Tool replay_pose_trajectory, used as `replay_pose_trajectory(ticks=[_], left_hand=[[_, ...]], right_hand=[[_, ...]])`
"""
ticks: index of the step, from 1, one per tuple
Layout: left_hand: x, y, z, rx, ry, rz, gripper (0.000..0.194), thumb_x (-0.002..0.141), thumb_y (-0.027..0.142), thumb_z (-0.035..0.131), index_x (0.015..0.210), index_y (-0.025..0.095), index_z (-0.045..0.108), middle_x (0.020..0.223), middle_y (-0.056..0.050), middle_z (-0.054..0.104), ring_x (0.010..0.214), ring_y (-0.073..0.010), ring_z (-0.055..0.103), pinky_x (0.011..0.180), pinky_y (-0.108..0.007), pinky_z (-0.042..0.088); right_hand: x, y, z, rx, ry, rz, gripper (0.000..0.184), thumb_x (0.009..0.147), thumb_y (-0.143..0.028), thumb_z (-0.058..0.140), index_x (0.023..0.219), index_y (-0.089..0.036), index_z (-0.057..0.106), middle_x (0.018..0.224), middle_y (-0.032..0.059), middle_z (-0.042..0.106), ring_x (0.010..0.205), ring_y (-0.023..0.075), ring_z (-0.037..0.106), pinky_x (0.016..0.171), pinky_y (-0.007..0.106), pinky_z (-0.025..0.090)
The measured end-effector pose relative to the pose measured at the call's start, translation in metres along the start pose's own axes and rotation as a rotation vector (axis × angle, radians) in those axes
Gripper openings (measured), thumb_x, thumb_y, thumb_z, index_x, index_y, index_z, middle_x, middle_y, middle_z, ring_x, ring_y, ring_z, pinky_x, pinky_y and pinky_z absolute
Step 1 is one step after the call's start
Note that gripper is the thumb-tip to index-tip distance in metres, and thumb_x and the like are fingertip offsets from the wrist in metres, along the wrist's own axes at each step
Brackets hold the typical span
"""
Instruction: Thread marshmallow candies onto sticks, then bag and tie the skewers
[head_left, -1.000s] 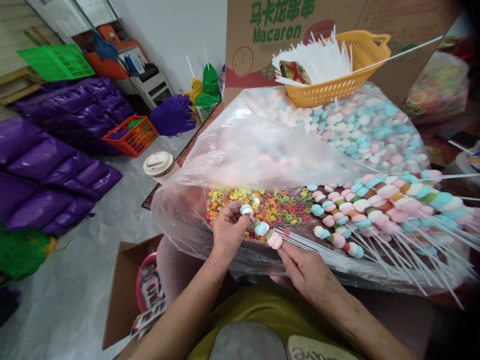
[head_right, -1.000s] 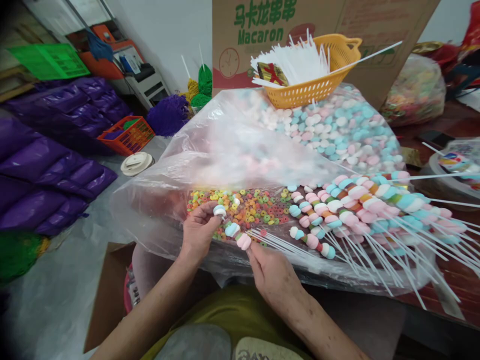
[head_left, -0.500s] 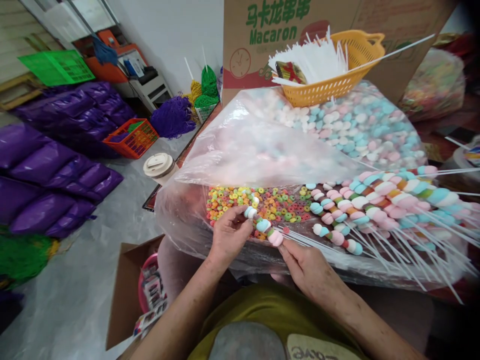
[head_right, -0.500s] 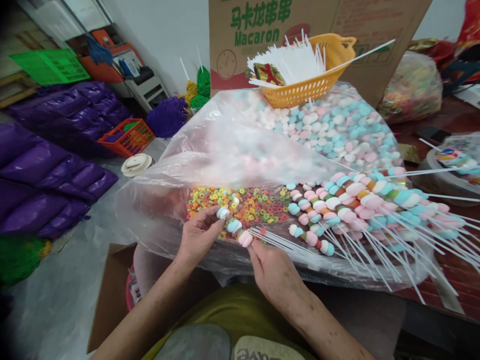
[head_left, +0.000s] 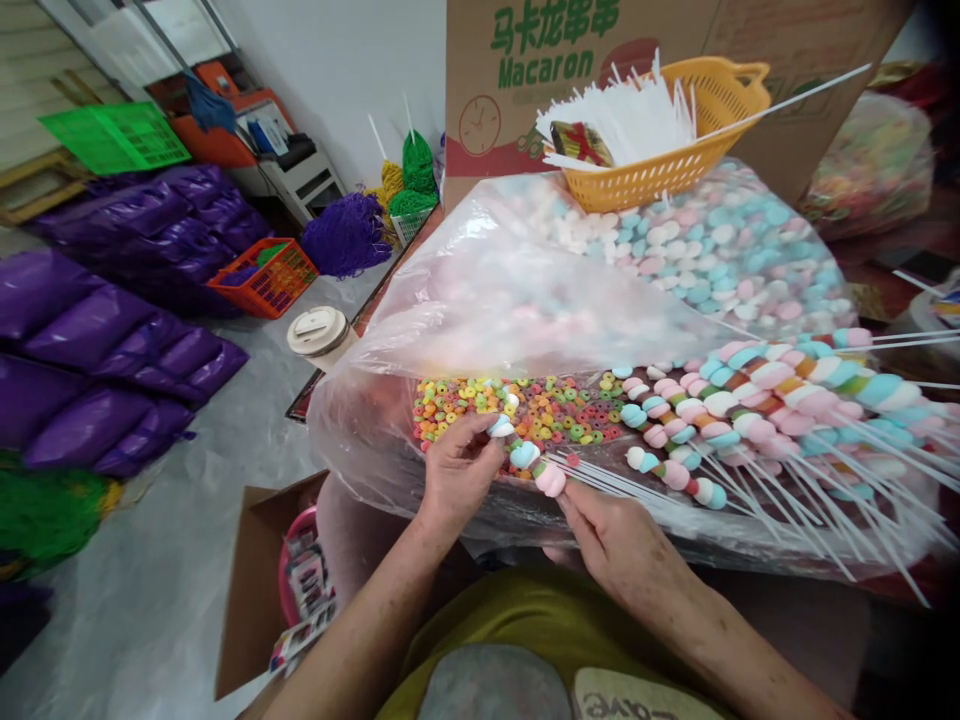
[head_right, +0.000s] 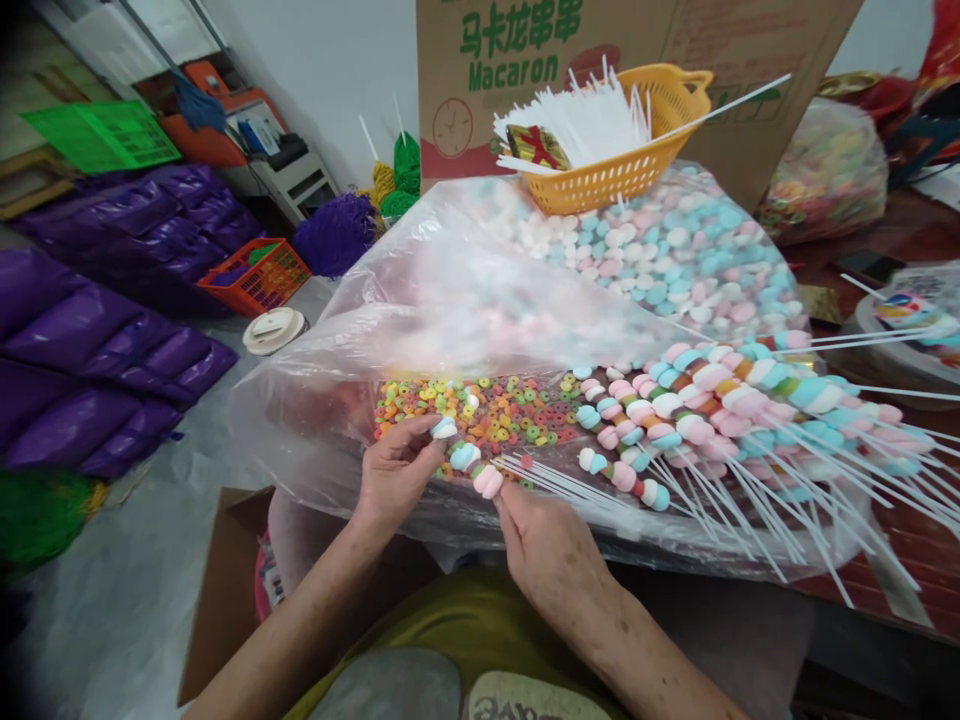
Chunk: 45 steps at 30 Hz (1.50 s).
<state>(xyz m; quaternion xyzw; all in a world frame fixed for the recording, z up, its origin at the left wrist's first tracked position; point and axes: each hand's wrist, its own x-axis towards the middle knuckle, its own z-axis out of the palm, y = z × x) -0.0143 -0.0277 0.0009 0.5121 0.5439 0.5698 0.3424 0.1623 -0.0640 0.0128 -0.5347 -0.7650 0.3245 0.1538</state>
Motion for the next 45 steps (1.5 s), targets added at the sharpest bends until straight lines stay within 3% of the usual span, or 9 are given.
replay_pose_trajectory(ticks=[4,7,14,16,20,24,31,37,45], left_hand=[[-0.002,-0.006,-0.002,0.163,0.009,0.190,0.022,0.067,0.013,0.060,0.086,0.020,0.070,0.088,-0.005,0.069,0.081,-0.0156,0.063,0.073,-0.027,0.052],[-0.004,-0.009,-0.001,0.195,0.005,0.210,0.021,0.068,0.012,0.058,0.083,0.021,0.070,0.087,-0.005,0.070,0.081,-0.0163,0.064,0.073,-0.029,0.052],[-0.005,-0.004,-0.006,-0.042,-0.065,-0.066,0.015,0.068,0.019,0.064,0.082,0.019,0.071,0.090,-0.005,0.068,0.084,-0.0171,0.063,0.073,-0.027,0.051],[-0.001,-0.001,-0.005,-0.139,-0.028,-0.155,0.012,0.070,0.025,0.064,0.077,0.018,0.070,0.082,-0.003,0.068,0.076,-0.0143,0.061,0.070,-0.025,0.049],[0.007,0.002,0.007,-0.478,0.128,-0.383,0.014,0.064,0.027,0.070,0.073,0.017,0.064,0.063,0.003,0.060,0.056,-0.0076,0.054,0.056,-0.020,0.044],[0.008,0.007,0.022,-0.684,0.059,-0.592,0.017,0.070,0.030,0.060,0.072,0.014,0.059,0.060,0.000,0.057,0.056,-0.0110,0.056,0.052,-0.022,0.043],[-0.002,0.015,0.033,-0.823,0.003,-0.585,0.020,0.078,0.033,0.052,0.067,0.017,0.047,0.058,0.005,0.049,0.050,-0.0079,0.051,0.063,-0.027,0.048],[-0.009,0.013,0.039,-0.805,0.039,-0.595,0.022,0.079,0.034,0.049,0.066,0.019,0.041,0.056,0.007,0.041,0.044,-0.0060,0.045,0.059,-0.025,0.047],[0.000,0.013,0.037,-0.813,-0.021,-0.614,0.027,0.077,0.044,0.054,0.074,0.019,0.045,0.060,0.006,0.048,0.045,-0.0072,0.047,0.047,-0.022,0.042]], right_hand=[[0.000,-0.002,0.002,0.002,0.011,-0.019,0.033,0.090,-0.031,0.026,0.083,-0.018,0.056,0.060,0.0033,0.058,0.051,0.0141,0.050,0.051,0.025,0.031],[0.002,-0.003,0.004,0.038,0.020,-0.026,0.033,0.090,-0.031,0.026,0.078,-0.018,0.054,0.061,0.0035,0.058,0.053,0.0142,0.051,0.052,0.025,0.033],[0.004,-0.001,0.008,0.135,0.017,-0.006,0.031,0.090,-0.034,0.028,0.076,-0.020,0.051,0.059,0.0012,0.054,0.053,0.0144,0.051,0.052,0.025,0.037],[0.004,-0.001,0.009,0.144,0.019,-0.017,0.031,0.090,-0.034,0.029,0.072,-0.020,0.048,0.061,0.0016,0.055,0.056,0.0146,0.052,0.053,0.025,0.039],[0.004,-0.006,0.011,0.167,0.028,-0.058,0.031,0.091,-0.034,0.028,0.072,-0.020,0.048,0.066,0.0023,0.056,0.060,0.0146,0.053,0.056,0.025,0.040],[0.007,-0.010,0.013,0.164,0.052,-0.088,0.028,0.090,-0.031,0.030,0.071,-0.020,0.048,0.059,0.0008,0.053,0.057,0.0139,0.051,0.055,0.025,0.038],[0.011,-0.008,0.022,0.140,0.077,-0.129,0.028,0.089,-0.024,0.030,0.067,-0.018,0.046,0.061,0.0031,0.055,0.056,0.0131,0.048,0.054,0.025,0.033],[0.014,-0.008,0.033,0.187,0.060,-0.126,0.024,0.087,-0.019,0.032,0.077,-0.016,0.054,0.073,0.0072,0.061,0.067,0.0148,0.053,0.064,0.026,0.037],[0.019,-0.005,0.026,0.234,0.070,-0.093,0.026,0.089,-0.023,0.032,0.072,-0.017,0.051,0.066,0.0035,0.058,0.058,0.0129,0.050,0.057,0.024,0.035]])
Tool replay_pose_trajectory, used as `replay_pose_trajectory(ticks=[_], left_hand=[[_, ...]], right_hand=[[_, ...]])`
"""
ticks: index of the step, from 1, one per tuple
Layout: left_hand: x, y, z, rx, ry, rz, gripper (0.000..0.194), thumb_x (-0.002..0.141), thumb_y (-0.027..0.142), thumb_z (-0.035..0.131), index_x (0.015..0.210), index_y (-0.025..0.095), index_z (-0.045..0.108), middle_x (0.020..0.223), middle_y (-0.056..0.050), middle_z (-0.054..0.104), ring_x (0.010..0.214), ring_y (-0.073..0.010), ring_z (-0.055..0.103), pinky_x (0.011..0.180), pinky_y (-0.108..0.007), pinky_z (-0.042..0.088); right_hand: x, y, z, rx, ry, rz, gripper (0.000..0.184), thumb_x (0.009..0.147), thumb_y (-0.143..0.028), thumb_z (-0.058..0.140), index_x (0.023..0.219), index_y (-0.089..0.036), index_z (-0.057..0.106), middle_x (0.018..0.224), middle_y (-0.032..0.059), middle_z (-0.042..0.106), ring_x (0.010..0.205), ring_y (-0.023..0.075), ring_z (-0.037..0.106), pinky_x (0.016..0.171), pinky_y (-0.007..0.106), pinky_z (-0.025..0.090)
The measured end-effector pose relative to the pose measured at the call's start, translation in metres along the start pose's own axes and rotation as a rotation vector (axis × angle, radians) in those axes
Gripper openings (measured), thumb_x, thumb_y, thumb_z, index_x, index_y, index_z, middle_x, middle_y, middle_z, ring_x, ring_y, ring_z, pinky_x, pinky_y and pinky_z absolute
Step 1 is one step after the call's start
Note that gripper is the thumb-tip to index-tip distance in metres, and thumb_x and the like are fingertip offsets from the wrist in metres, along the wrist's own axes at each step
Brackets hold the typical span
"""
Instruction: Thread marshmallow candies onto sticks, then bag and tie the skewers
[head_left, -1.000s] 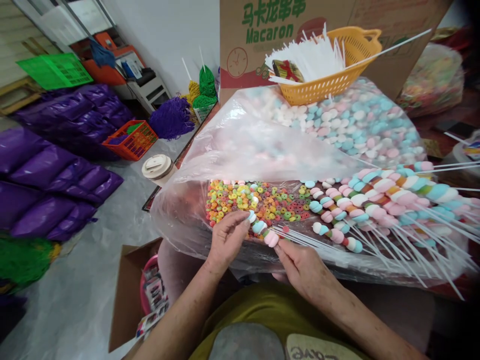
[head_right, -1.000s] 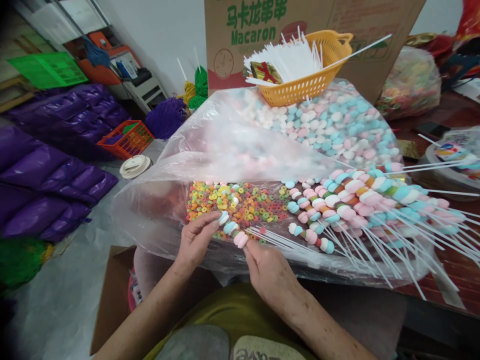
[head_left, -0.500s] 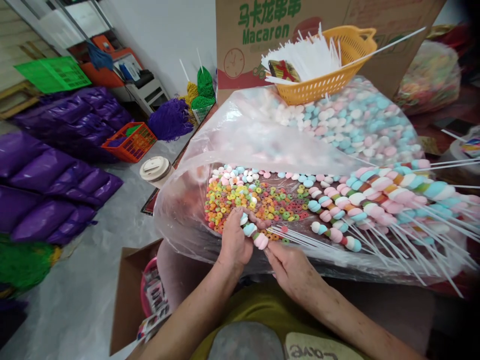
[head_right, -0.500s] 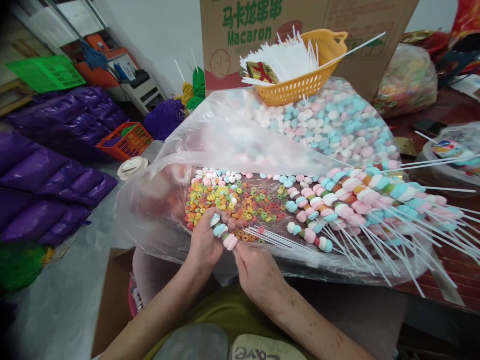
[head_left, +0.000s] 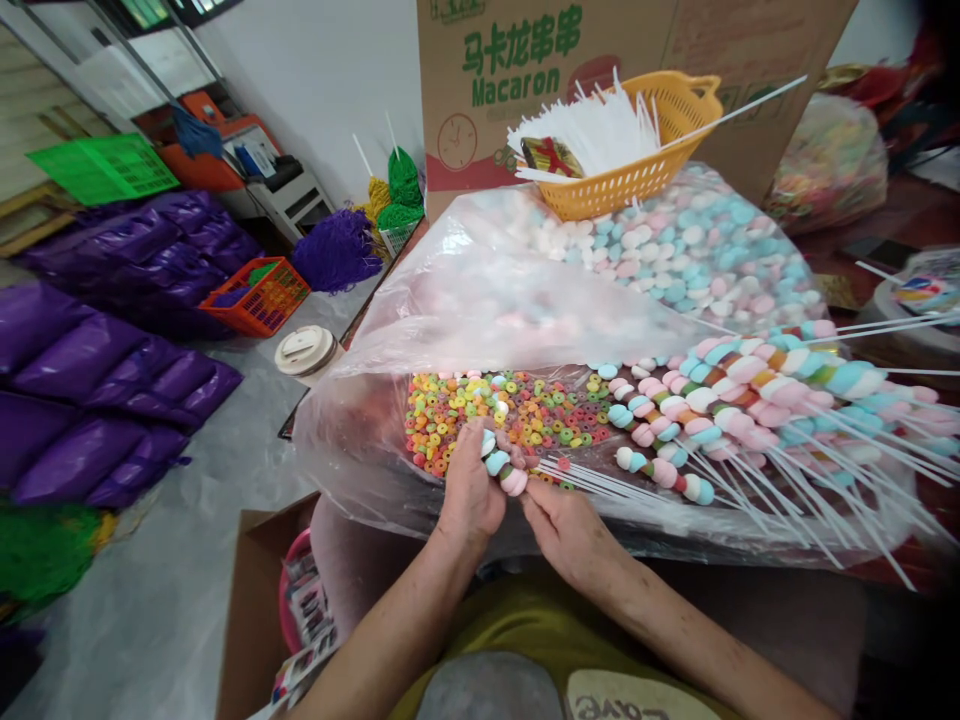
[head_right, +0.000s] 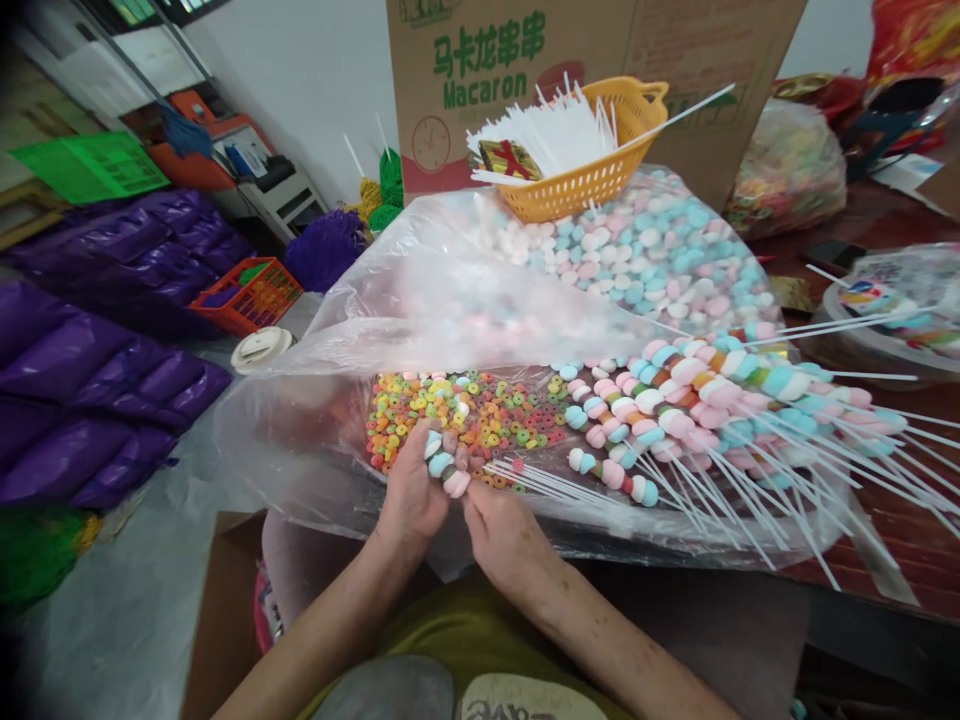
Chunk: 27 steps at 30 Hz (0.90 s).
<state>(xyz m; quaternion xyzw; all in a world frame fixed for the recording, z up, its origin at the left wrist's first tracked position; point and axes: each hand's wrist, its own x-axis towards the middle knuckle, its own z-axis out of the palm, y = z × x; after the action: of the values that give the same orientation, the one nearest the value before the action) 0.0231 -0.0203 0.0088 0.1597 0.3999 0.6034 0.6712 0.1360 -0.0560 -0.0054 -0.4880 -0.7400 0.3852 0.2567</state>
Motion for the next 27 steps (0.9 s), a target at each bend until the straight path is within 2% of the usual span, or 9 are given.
replay_pose_trajectory(ticks=[4,7,11,15,19,21,24,25,27], left_hand=[[0.003,0.009,-0.004,-0.065,-0.039,-0.031,0.045,0.071,0.064,0.051,0.090,0.023,0.049,0.073,0.001,0.058,0.052,-0.0121,0.055,0.040,-0.022,0.037],[0.003,0.012,-0.002,-0.115,-0.048,-0.090,0.048,0.069,0.068,0.050,0.082,0.022,0.049,0.064,0.002,0.055,0.049,-0.0125,0.053,0.038,-0.022,0.036],[0.003,0.013,0.008,-0.086,0.039,-0.042,0.040,0.070,0.055,0.059,0.064,0.020,0.041,0.049,0.006,0.045,0.043,-0.0097,0.046,0.039,-0.021,0.037],[0.007,0.006,0.021,-0.025,0.140,-0.022,0.038,0.070,0.039,0.064,0.057,0.019,0.035,0.040,0.009,0.035,0.034,-0.0067,0.035,0.037,-0.020,0.035],[0.005,-0.007,0.030,0.010,0.135,-0.023,0.040,0.071,0.037,0.062,0.053,0.018,0.031,0.038,0.009,0.032,0.032,-0.0059,0.032,0.037,-0.020,0.033],[0.005,-0.010,0.032,0.023,0.101,-0.043,0.040,0.070,0.038,0.064,0.055,0.018,0.033,0.039,0.009,0.033,0.033,-0.0055,0.033,0.037,-0.019,0.034],[0.009,-0.007,0.029,0.044,-0.019,-0.061,0.040,0.063,0.054,0.066,0.072,0.019,0.048,0.054,0.005,0.053,0.047,-0.0093,0.051,0.044,-0.020,0.043],[0.010,-0.005,0.027,0.062,-0.051,-0.042,0.047,0.060,0.059,0.066,0.082,0.020,0.051,0.066,0.002,0.060,0.056,-0.0120,0.057,0.048,-0.022,0.046],[0.012,0.000,0.021,0.154,-0.070,0.012,0.058,0.056,0.057,0.069,0.100,0.023,0.051,0.085,-0.002,0.065,0.069,-0.0159,0.062,0.055,-0.026,0.050]], right_hand=[[-0.005,0.003,-0.006,0.024,0.020,0.003,0.026,0.089,-0.026,0.033,0.068,-0.019,0.046,0.063,0.0011,0.055,0.057,0.0121,0.048,0.054,0.023,0.034],[-0.008,0.003,-0.003,0.025,0.070,-0.017,0.026,0.089,-0.025,0.031,0.068,-0.019,0.045,0.063,0.0013,0.054,0.059,0.0120,0.048,0.055,0.022,0.035],[-0.011,0.002,0.000,-0.092,0.068,-0.082,0.022,0.087,-0.019,0.032,0.081,-0.018,0.053,0.073,0.0042,0.061,0.066,0.0134,0.053,0.060,0.023,0.036],[-0.010,0.008,0.005,-0.255,0.076,-0.031,0.020,0.083,-0.017,0.036,0.088,-0.018,0.055,0.075,0.0057,0.064,0.065,0.0158,0.056,0.058,0.025,0.035],[-0.010,0.012,0.012,-0.250,0.095,0.012,0.019,0.083,-0.017,0.037,0.089,-0.018,0.056,0.078,0.0055,0.066,0.065,0.0152,0.057,0.058,0.024,0.034],[-0.013,0.012,0.007,-0.255,0.100,0.013,0.019,0.084,-0.018,0.037,0.088,-0.019,0.056,0.076,0.0046,0.065,0.064,0.0148,0.057,0.057,0.024,0.034],[-0.023,0.011,-0.032,-0.368,0.126,0.036,0.021,0.085,-0.019,0.037,0.092,-0.020,0.057,0.075,0.0034,0.065,0.062,0.0143,0.055,0.055,0.023,0.034],[-0.027,0.011,-0.056,-0.451,0.150,0.070,0.021,0.084,-0.020,0.039,0.095,-0.020,0.057,0.076,0.0039,0.065,0.062,0.0144,0.055,0.055,0.023,0.035],[-0.034,0.014,-0.115,-0.714,0.332,0.212,0.026,0.082,-0.012,0.039,0.098,-0.020,0.059,0.078,0.0073,0.064,0.069,0.0163,0.056,0.061,0.025,0.037]])
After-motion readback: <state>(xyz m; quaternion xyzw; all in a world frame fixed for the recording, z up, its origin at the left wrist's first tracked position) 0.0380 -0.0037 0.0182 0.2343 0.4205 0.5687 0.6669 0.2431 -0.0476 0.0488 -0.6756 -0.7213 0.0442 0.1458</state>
